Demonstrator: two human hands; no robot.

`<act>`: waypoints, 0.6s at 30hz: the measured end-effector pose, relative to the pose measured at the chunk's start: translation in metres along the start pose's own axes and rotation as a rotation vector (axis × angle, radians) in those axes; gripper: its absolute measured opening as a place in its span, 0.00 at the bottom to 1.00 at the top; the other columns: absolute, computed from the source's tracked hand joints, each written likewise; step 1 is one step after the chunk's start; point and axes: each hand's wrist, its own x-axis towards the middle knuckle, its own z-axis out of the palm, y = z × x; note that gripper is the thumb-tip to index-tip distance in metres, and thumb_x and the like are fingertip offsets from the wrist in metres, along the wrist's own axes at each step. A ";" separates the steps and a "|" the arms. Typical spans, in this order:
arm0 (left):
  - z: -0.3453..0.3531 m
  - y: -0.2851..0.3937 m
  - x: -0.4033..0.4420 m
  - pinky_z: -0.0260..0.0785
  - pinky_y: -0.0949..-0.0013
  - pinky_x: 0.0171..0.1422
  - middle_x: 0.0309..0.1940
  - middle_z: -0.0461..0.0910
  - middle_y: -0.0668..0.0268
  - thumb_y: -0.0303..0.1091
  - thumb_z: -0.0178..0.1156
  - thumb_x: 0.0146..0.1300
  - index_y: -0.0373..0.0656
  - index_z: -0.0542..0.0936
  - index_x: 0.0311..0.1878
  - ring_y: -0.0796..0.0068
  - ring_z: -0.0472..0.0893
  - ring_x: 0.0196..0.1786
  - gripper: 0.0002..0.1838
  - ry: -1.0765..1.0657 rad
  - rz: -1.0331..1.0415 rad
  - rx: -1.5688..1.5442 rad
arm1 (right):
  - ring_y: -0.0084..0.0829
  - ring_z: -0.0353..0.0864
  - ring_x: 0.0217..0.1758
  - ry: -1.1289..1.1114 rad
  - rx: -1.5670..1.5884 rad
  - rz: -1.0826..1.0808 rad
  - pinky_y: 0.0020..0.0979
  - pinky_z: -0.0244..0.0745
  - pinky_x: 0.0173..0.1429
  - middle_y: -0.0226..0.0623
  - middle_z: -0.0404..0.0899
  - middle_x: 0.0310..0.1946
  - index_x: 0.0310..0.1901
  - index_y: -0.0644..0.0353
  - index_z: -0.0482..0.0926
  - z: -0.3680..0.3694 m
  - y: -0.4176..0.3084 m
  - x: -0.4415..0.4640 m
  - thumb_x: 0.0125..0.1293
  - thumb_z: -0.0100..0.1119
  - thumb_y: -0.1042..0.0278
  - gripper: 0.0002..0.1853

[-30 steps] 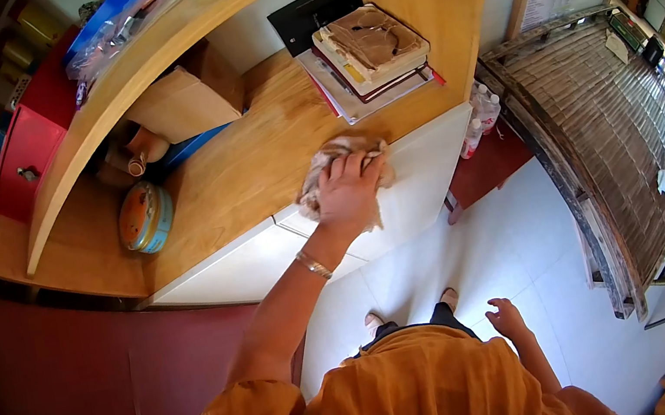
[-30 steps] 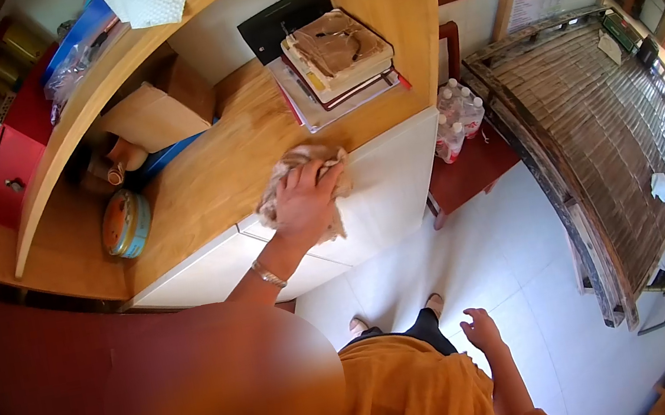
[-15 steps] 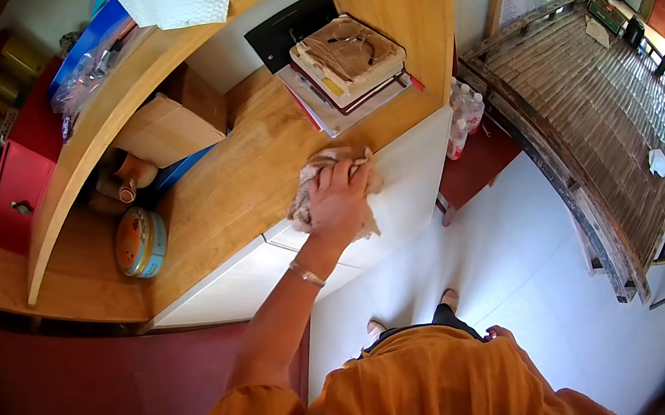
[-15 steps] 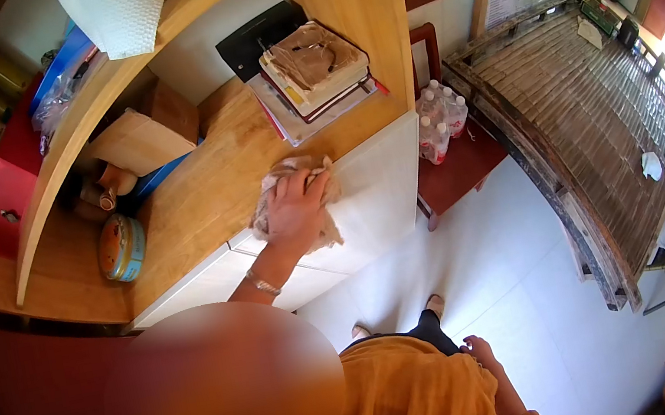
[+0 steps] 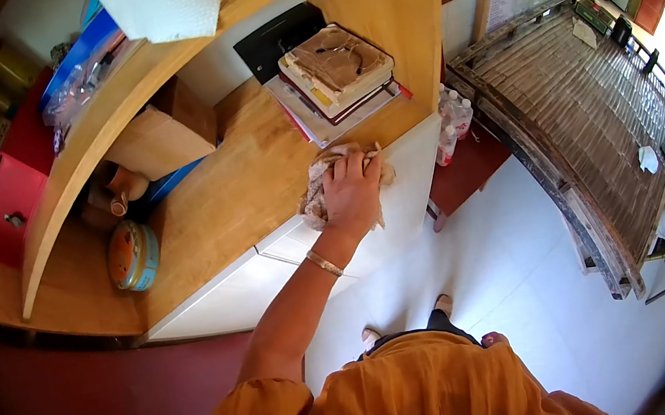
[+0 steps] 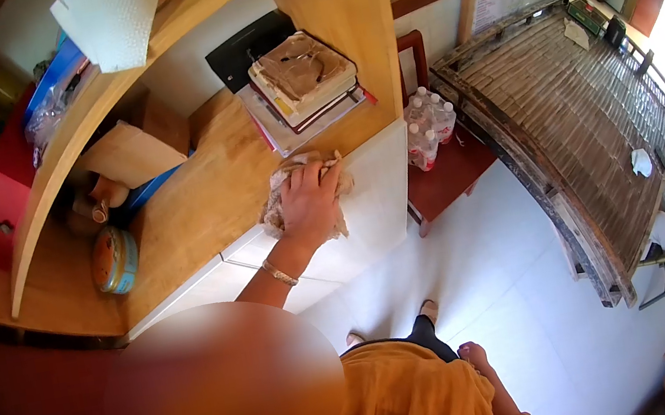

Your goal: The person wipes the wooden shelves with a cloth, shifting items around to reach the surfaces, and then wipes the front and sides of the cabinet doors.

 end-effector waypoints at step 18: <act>-0.054 -0.059 -0.117 0.61 0.46 0.59 0.67 0.67 0.63 0.34 0.57 0.57 0.52 0.74 0.63 0.59 0.67 0.65 0.27 -0.055 -0.022 0.380 | 0.42 0.85 0.39 0.095 0.018 -0.133 0.37 0.79 0.47 0.46 0.85 0.33 0.38 0.61 0.85 -0.020 -0.069 -0.023 0.58 0.54 0.60 0.15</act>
